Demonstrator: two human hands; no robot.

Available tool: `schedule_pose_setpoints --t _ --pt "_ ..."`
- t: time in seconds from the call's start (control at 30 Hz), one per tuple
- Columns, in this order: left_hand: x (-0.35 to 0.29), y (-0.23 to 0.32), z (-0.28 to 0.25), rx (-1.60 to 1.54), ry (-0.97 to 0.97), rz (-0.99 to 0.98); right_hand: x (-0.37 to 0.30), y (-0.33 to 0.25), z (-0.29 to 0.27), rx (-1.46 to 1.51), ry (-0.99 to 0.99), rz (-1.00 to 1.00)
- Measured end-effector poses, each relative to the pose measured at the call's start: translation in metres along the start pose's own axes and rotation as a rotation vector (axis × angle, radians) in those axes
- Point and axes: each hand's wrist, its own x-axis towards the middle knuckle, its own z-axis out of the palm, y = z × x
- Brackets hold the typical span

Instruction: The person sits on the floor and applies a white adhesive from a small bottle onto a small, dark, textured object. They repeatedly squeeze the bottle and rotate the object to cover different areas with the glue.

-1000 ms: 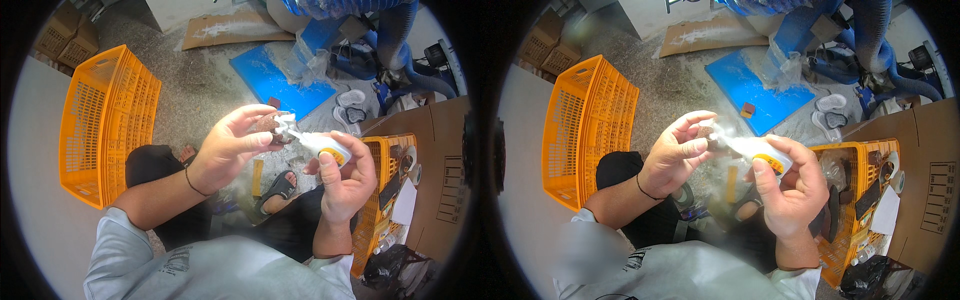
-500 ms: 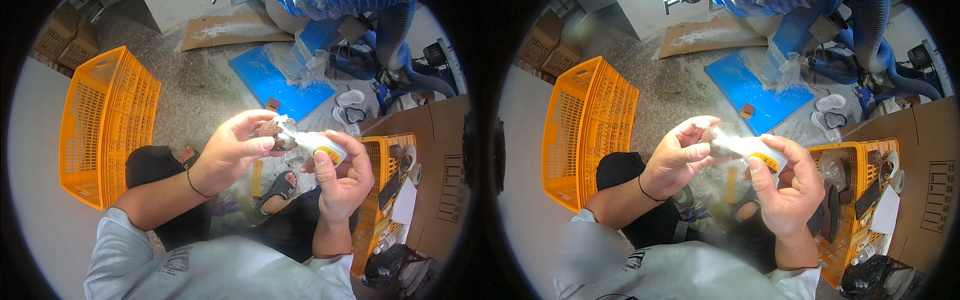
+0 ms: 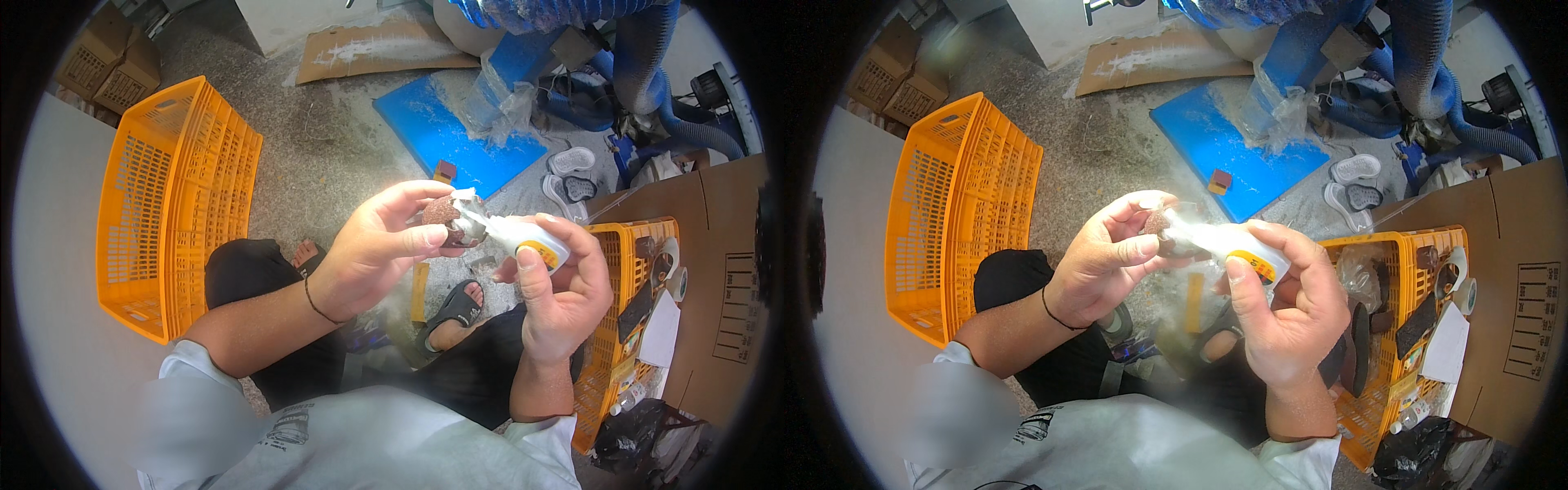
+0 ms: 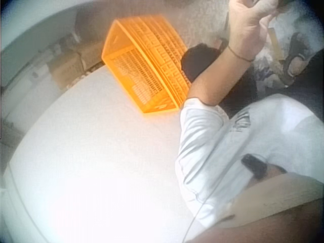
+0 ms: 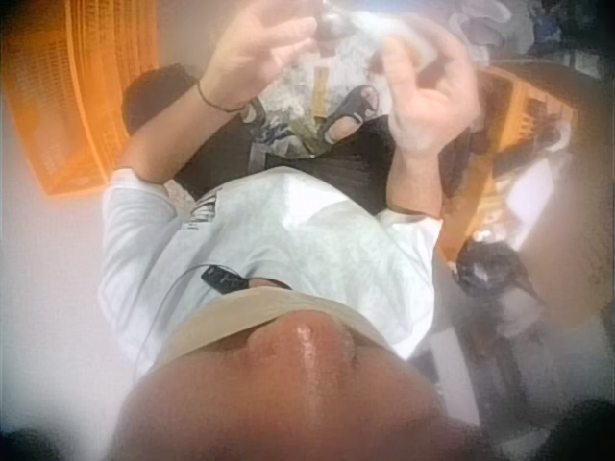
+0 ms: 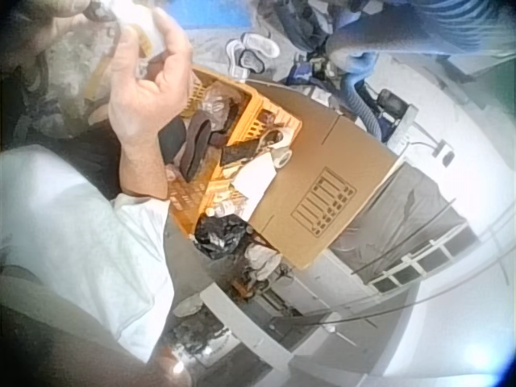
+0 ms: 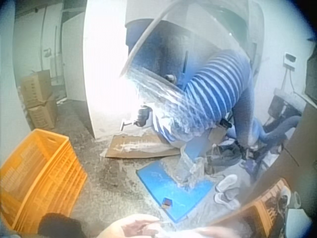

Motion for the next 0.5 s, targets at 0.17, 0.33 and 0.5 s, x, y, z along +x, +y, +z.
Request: schedule_pose_setpoints --t 0.17,0.33,0.5 --pt "-0.0002 0.0004 -0.0015 -0.016 0.019 -0.027 0.0004 0.0003 -0.0005 -0.015 -0.036 -0.004" --pt "-0.0004 -0.0002 -0.0014 -0.012 0.023 -0.026 -0.0008 0.0002 -0.0007 0.021 0.002 0.023" --pt "0.0003 0.0002 -0.0014 -0.003 0.022 -0.032 -0.0004 -0.0003 -0.0017 -0.001 -0.024 0.0"
